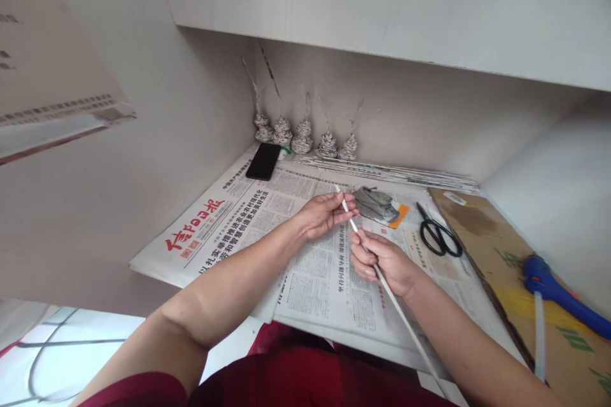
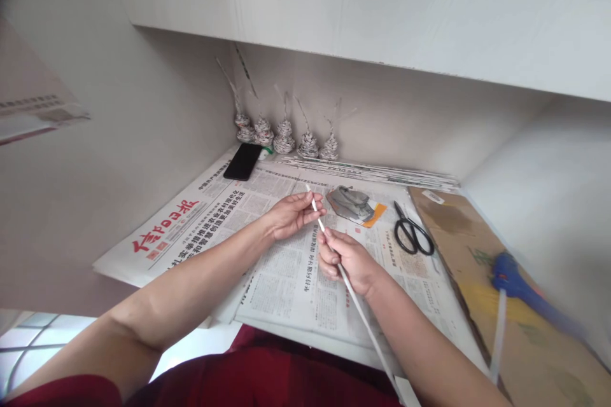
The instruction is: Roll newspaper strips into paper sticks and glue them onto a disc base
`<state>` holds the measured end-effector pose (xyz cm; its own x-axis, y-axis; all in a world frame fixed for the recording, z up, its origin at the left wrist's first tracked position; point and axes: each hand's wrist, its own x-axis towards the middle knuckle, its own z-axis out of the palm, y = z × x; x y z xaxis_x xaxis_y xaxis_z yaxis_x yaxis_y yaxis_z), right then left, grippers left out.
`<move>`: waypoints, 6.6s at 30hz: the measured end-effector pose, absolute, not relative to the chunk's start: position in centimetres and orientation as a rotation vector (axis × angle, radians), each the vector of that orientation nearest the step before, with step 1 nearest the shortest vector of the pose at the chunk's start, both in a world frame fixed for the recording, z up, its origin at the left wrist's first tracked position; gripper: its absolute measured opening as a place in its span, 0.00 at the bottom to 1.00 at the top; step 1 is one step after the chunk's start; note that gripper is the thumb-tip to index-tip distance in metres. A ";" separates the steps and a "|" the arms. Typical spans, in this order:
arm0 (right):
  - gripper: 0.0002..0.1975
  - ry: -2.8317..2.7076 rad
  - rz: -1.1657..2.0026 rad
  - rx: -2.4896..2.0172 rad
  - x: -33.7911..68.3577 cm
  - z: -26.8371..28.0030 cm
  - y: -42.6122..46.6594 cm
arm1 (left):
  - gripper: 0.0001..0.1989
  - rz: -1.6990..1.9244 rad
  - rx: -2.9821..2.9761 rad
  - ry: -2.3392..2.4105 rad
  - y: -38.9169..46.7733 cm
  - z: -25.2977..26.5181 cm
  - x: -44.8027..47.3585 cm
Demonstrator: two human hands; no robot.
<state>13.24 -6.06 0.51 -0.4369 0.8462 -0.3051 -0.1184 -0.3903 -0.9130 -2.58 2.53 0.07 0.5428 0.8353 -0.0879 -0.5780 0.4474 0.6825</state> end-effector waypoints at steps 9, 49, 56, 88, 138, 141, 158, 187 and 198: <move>0.18 -1.355 1.398 -1.315 11.8 0.1 -4.8 | 0.10 0.924 0.653 0.481 2.6 -0.3 -2.4; 0.17 -1.425 1.586 -1.341 12.9 0.4 -6.0 | 0.07 0.970 0.593 0.560 2.7 -0.3 -2.4; 0.14 -1.952 0.537 -1.650 12.4 0.4 -4.9 | 0.06 0.963 0.600 0.585 2.7 -0.7 -2.2; 0.17 -1.188 1.780 -1.194 12.5 0.7 -5.8 | 0.07 0.959 0.555 0.533 2.7 -0.3 -2.4; 0.18 -1.441 1.356 -1.417 12.8 0.4 -5.0 | 0.07 1.002 0.556 0.549 2.9 -0.3 -2.5; 0.17 -1.200 1.764 -1.193 13.0 0.6 -5.0 | 0.07 1.008 0.562 0.534 2.9 -0.2 -2.5; 0.19 -1.413 1.377 -1.422 12.8 0.1 -5.6 | 0.06 1.030 0.562 0.588 2.9 0.2 -2.8; 0.18 -1.808 0.921 -1.698 12.8 0.1 -6.4 | 0.06 1.068 0.576 0.674 3.5 -0.2 -2.9; 0.13 -2.017 0.396 -2.023 18.8 0.6 -13.4 | 0.07 1.351 0.386 0.757 6.0 0.3 -5.2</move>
